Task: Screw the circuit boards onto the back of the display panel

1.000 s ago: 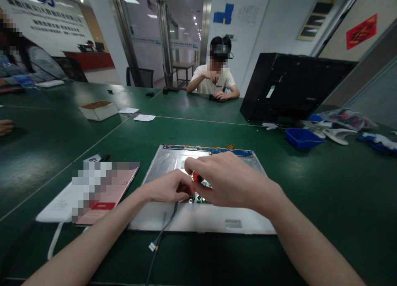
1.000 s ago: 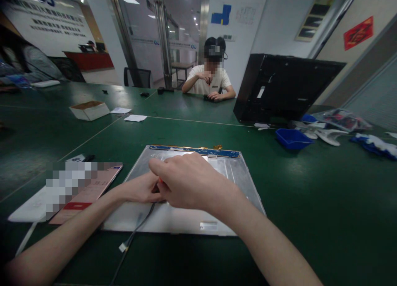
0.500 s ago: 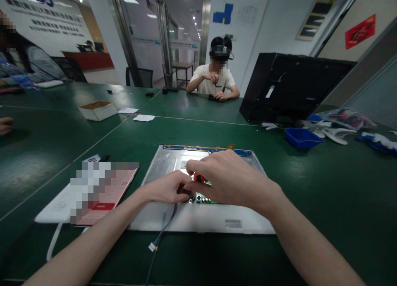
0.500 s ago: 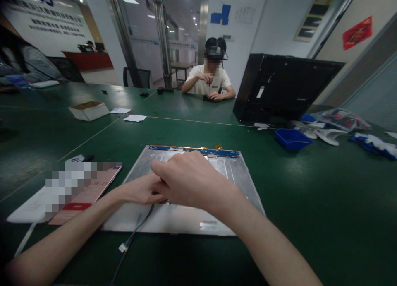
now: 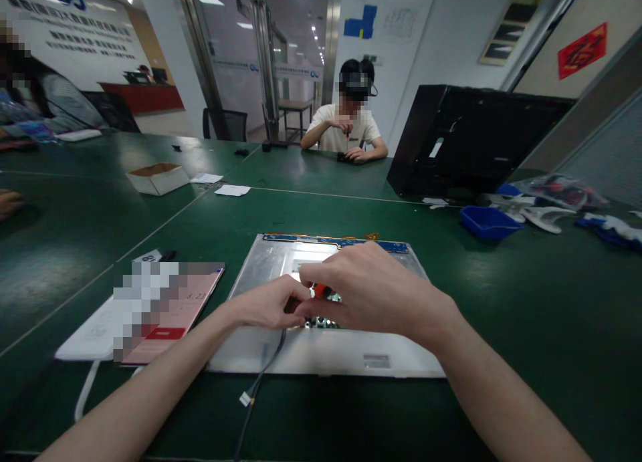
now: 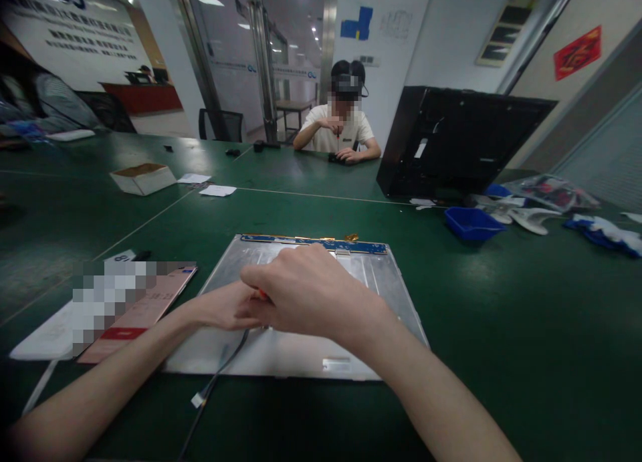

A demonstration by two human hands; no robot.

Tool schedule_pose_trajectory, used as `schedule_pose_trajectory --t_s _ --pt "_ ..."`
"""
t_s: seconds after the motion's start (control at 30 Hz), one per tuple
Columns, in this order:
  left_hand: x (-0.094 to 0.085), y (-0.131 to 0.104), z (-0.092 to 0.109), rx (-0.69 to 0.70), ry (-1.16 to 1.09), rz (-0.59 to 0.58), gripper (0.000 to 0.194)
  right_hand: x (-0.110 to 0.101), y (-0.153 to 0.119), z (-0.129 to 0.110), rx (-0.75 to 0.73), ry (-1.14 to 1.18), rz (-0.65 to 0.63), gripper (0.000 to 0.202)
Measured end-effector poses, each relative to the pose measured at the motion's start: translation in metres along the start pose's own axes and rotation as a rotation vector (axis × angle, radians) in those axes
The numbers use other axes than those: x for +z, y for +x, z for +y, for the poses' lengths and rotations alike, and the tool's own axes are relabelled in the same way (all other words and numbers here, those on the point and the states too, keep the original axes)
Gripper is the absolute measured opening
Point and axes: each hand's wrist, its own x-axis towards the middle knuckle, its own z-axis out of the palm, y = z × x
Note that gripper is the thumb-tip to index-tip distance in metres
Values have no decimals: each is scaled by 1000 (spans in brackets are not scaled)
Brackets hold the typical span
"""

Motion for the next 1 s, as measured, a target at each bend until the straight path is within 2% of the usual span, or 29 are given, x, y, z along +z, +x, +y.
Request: schedule_pose_trajectory --t_s 0.1,0.3,0.63,0.77,1.0 --pt "2 0 -1 -16 9 0 9 1 0 -1 19 -17 1 15" --pt "5 1 0 -17 -21 45 11 -1 -2 -3 -11 18 -17 6" --pt "2 1 5 -16 -38 41 8 -1 -1 -2 31 -13 -14 9" --pt "2 2 7 -14 -58 24 10 -1 -1 -2 4 -2 -18 5" --pt "4 1 4 -46 -74 20 11 -3 -4 -1 -37 28 -34 13"
